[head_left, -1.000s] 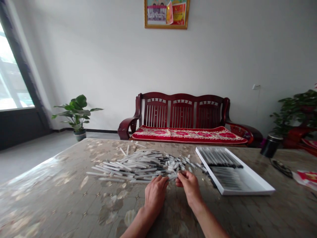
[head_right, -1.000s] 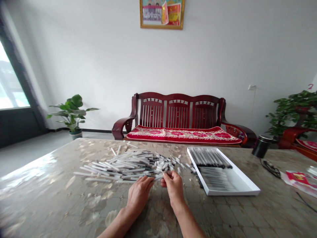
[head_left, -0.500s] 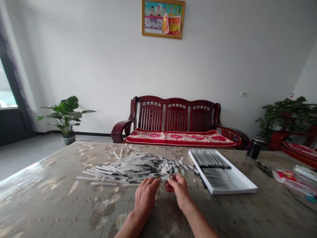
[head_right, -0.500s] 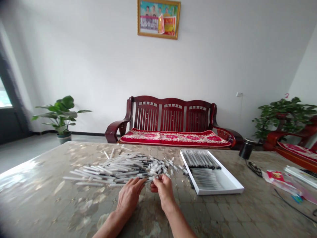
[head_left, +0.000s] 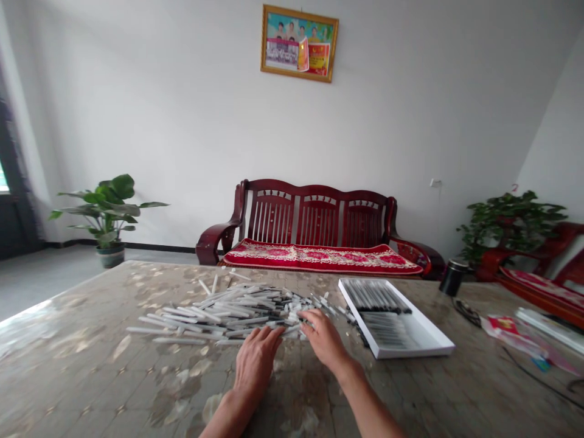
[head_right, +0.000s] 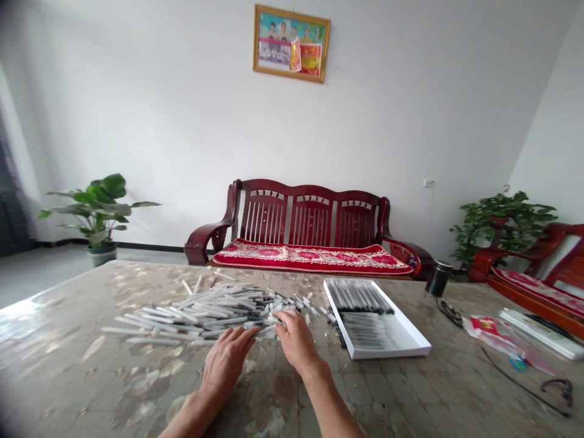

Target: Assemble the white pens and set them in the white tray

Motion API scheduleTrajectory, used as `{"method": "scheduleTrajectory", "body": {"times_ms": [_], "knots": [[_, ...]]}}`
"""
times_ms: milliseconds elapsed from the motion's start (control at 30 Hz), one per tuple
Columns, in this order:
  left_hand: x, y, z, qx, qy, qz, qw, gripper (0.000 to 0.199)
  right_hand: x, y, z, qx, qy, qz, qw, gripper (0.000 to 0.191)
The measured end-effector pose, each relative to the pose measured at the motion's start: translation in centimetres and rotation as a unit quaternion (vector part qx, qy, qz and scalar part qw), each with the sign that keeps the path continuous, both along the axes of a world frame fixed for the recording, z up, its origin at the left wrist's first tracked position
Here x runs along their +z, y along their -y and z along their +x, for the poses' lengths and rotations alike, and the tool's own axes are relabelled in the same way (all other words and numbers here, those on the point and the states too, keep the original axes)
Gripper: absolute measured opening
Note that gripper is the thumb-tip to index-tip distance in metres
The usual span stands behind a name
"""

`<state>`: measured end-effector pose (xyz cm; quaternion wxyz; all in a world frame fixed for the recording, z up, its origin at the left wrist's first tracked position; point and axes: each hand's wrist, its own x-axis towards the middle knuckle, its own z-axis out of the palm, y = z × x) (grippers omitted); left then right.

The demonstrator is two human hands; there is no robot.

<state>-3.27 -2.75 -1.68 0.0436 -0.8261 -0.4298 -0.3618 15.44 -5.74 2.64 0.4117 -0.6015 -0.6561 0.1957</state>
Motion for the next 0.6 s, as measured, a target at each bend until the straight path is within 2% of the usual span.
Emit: {"method": "scheduleTrajectory", "body": {"times_ms": [67, 167, 267, 333, 433, 533, 600], "knots": [[-0.2, 0.0, 0.1, -0.010, 0.001, 0.005, 1.000, 0.026, 1.3, 0.3, -0.2, 0.025, 0.123, -0.003, 0.992, 0.026], [-0.5, 0.1, 0.3, -0.033, 0.008, 0.009, 0.999, 0.023, 2.4, 1.0, -0.7, 0.028, 0.239, -0.037, 0.970, 0.025], [-0.7, 0.1, 0.3, -0.063, 0.023, 0.002, 0.998, 0.020, 3.0, 1.4, -0.5, 0.021, 0.287, -0.057, 0.956, 0.024], [-0.7, 0.2, 0.2, -0.070, 0.043, -0.007, 0.997, 0.024, 3.3, 1.6, 0.8, 0.007, 0.296, -0.064, 0.953, 0.024], [-0.6, 0.1, 0.0, -0.031, 0.090, -0.025, 0.995, 0.033, 3.9, 2.1, 5.3, -0.032, 0.290, -0.067, 0.954, 0.025], [-0.5, -0.1, -0.2, 0.021, 0.128, -0.056, 0.990, 0.035, 4.0, 3.5, 12.6, -0.106, 0.289, -0.068, 0.949, 0.026], [-0.5, -0.4, -0.2, 0.033, 0.138, -0.077, 0.987, 0.034, 3.6, 4.9, 17.9, -0.148, 0.286, -0.071, 0.944, 0.028]]}}
